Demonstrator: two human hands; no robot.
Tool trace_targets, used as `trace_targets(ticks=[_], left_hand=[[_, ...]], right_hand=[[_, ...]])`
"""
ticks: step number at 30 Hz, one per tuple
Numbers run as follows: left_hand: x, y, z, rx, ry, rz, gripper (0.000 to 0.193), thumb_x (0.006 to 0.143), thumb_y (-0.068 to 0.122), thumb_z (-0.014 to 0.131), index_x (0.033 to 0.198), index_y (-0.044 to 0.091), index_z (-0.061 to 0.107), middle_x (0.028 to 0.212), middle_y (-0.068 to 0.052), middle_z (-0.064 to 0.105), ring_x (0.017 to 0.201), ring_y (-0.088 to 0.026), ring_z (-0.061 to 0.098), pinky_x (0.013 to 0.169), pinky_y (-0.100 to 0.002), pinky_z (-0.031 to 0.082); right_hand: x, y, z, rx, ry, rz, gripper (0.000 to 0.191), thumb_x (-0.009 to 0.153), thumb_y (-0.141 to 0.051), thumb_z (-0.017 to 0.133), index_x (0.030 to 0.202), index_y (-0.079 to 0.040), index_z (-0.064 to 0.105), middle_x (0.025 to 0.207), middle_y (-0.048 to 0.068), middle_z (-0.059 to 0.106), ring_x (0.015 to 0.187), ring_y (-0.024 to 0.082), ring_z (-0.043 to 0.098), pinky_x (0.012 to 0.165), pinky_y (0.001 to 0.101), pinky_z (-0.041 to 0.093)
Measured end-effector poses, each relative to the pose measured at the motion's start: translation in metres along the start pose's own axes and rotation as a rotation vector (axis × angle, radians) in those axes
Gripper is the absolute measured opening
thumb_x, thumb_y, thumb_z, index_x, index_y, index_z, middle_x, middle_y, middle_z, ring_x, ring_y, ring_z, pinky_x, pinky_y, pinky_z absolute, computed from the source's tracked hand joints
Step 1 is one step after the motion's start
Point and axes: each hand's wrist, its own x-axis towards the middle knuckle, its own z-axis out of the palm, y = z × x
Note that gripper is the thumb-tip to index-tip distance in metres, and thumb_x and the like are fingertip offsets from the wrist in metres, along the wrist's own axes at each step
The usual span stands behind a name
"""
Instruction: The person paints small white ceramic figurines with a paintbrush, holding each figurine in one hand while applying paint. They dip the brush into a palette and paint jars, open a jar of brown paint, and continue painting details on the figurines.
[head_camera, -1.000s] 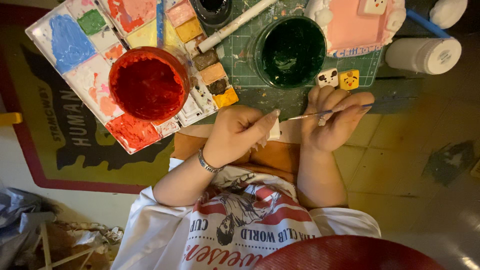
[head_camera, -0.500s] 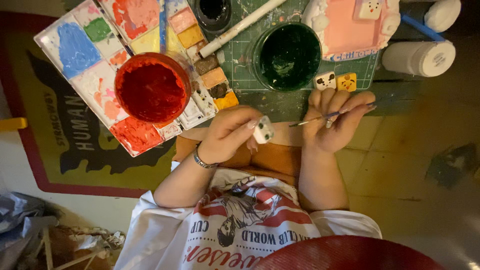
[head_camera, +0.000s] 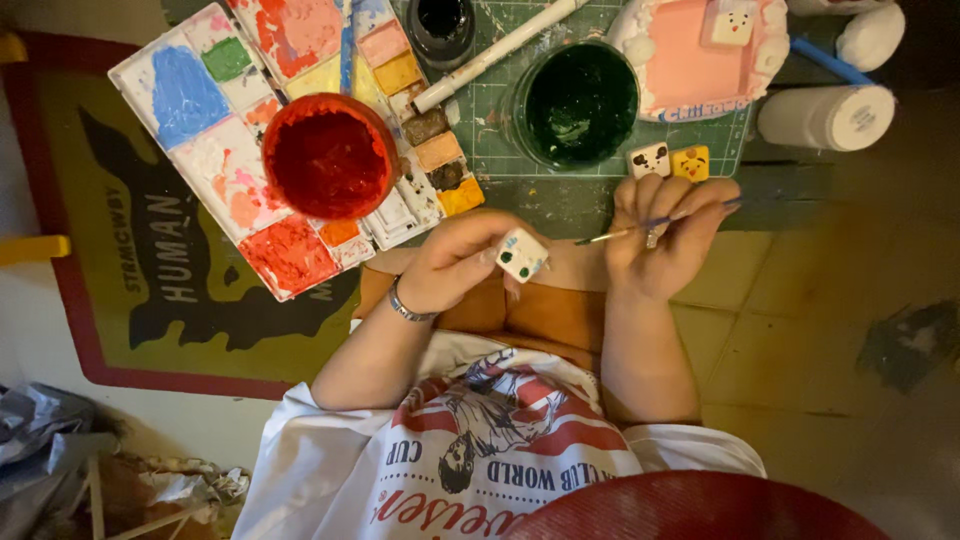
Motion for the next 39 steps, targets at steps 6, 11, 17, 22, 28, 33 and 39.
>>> trace_targets(ticks=[6,11,17,22,28,33,39], left_hand=[[-0.005,0.086,0.047,0.050,0.025,0.016,0.048,0.110,0.017,0.056,0.152,-0.004,0.045,0.138,-0.012,0.065,0.127,-0.019,0.065,0.106,-0.035,0.055],[-0.023,0.081,0.082,-0.075,0.097,0.032,0.058,0.105,0.004,0.063,0.159,0.001,0.041,0.136,-0.013,0.064,0.122,-0.019,0.065,0.104,-0.038,0.058],[-0.037,0.066,0.126,-0.047,0.146,0.055,0.057,0.103,0.003,0.065,0.155,0.007,0.044,0.144,-0.017,0.062,0.114,-0.024,0.071,0.093,-0.035,0.059],[-0.057,0.041,0.161,0.184,0.301,0.266,0.050,0.100,-0.001,0.073,0.144,0.007,0.052,0.141,-0.017,0.061,0.115,-0.023,0.068,0.096,-0.037,0.061],[-0.098,0.026,0.206,1.159,0.685,0.709,0.048,0.088,-0.001,0.073,0.133,0.013,0.065,0.126,-0.011,0.071,0.098,-0.033,0.075,0.083,-0.041,0.062],[-0.098,0.030,0.215,0.962,0.374,1.108,0.040,0.091,0.004,0.077,0.125,0.010,0.057,0.120,-0.015,0.067,0.087,-0.035,0.077,0.076,-0.044,0.064],[-0.090,0.029,0.217,0.586,0.280,1.084,0.042,0.086,0.006,0.066,0.127,0.007,0.057,0.108,-0.022,0.070,0.076,-0.038,0.072,0.070,-0.058,0.063]], right_hand=[[-0.009,-0.064,0.076,0.167,0.152,0.078,0.031,0.115,-0.043,0.042,0.097,-0.017,0.044,0.067,-0.001,0.036,0.061,0.010,0.029,0.066,0.0264,0.028],[-0.049,-0.108,0.073,0.151,0.151,0.050,0.028,0.116,-0.040,0.046,0.098,-0.019,0.046,0.067,-0.002,0.035,0.063,0.010,0.029,0.067,0.0273,0.028],[-0.086,-0.152,0.068,0.125,0.165,0.037,0.030,0.117,-0.041,0.049,0.097,-0.018,0.048,0.067,-0.004,0.035,0.064,0.009,0.030,0.065,0.0266,0.027],[-0.109,-0.181,0.061,0.117,0.288,-0.050,0.026,0.110,-0.044,0.048,0.101,-0.020,0.053,0.068,0.002,0.044,0.064,0.018,0.036,0.071,0.0368,0.034],[-0.150,-0.202,0.092,-0.406,-0.075,-0.392,0.024,0.111,-0.040,0.055,0.116,-0.016,0.056,0.072,0.009,0.063,0.063,0.020,0.054,0.081,0.0427,0.047],[-0.198,-0.219,0.139,-0.754,0.007,-0.263,0.018,0.115,-0.016,0.051,0.117,0.000,0.059,0.101,0.020,0.068,0.087,0.026,0.070,0.083,0.0412,0.063],[-0.199,-0.211,0.167,-0.889,-0.164,-0.126,0.019,0.110,0.001,0.046,0.122,0.004,0.059,0.109,0.023,0.074,0.081,0.020,0.074,0.074,0.0326,0.063]])
